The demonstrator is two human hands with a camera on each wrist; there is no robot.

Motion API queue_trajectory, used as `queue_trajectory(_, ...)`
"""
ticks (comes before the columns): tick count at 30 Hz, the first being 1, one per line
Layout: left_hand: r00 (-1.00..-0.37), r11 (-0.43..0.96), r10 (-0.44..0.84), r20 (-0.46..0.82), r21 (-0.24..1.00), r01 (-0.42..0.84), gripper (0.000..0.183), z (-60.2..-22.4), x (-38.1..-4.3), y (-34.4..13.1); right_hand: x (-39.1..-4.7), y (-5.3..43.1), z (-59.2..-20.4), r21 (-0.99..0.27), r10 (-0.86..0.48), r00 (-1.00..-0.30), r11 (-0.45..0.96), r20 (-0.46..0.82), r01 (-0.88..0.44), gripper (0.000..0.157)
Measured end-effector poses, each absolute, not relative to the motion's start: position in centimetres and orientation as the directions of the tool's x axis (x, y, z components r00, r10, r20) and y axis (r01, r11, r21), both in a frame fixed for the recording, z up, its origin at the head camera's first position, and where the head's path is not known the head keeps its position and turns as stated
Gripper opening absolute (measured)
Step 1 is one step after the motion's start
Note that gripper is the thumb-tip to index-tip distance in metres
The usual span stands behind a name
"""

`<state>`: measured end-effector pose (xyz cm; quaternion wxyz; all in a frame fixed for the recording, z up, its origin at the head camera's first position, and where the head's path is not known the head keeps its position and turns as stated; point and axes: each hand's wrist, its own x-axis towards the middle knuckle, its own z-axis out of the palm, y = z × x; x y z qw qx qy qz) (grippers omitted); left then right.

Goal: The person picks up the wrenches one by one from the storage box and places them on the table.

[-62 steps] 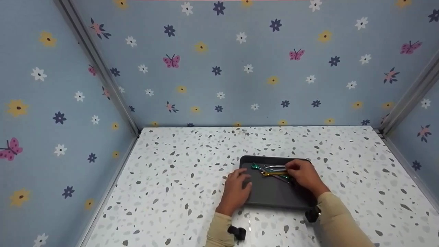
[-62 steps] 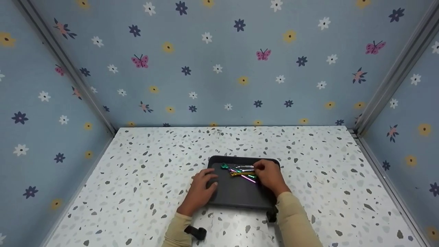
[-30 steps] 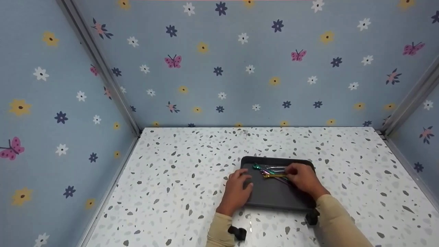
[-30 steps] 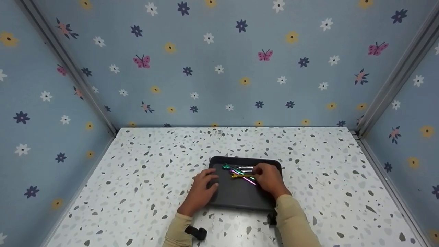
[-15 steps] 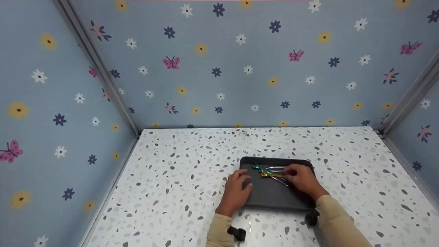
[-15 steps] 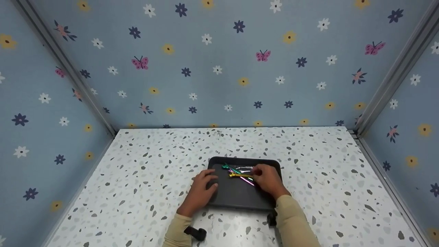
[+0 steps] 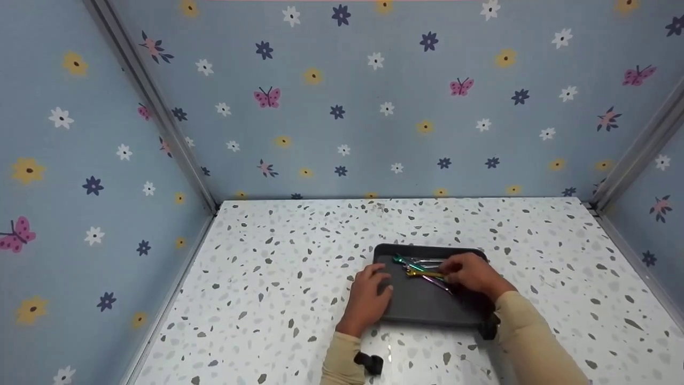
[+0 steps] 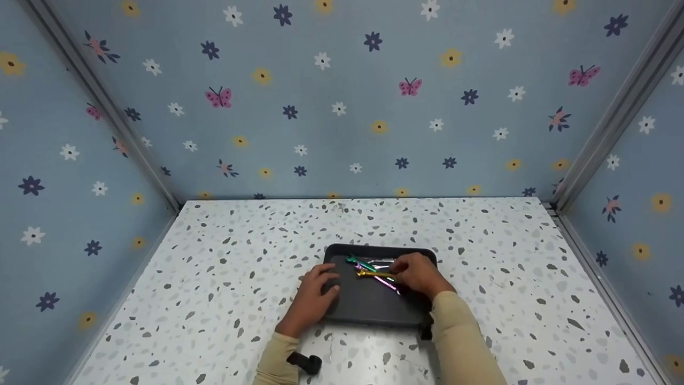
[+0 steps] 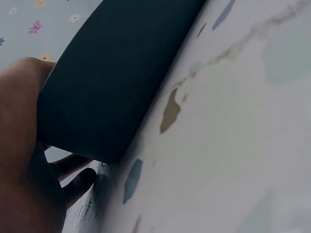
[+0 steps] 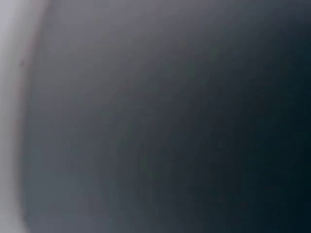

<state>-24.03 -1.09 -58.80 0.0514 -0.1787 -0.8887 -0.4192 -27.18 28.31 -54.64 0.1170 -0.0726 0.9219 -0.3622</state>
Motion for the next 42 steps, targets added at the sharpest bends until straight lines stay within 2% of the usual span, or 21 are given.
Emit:
queue_trajectory(6,-0.926,0.579,0.27,0.263,0.724,0.374,0.026,-58.9,-24.0,-1.1,-27.3,28.6,-53.5,-0.677,-0.293,-0.927,0.733,-0.234,-0.061,0.031)
queue_trajectory(22,-0.932,0.578,0.271,0.242,0.733,0.359,0.025,-58.7,-23.9,-1.0,-28.2,28.2,-51.8,-0.586,-0.306,-0.896,0.808,-0.323,-0.064,0.026)
queue_trajectory(31,-0.936,0.589,0.267,0.229,0.73,0.346,0.026,-58.9,-24.0,-0.9,-28.5,28.7,-53.3,-0.644,-0.247,-0.932,0.765,-0.267,-0.018,0.015)
queue_trajectory(42,-0.926,0.572,0.267,0.266,0.73,0.374,0.026,-58.7,-24.0,-0.9,-28.7,28.9,-53.9,-0.71,-0.258,-0.933,0.705,-0.249,-0.005,0.017)
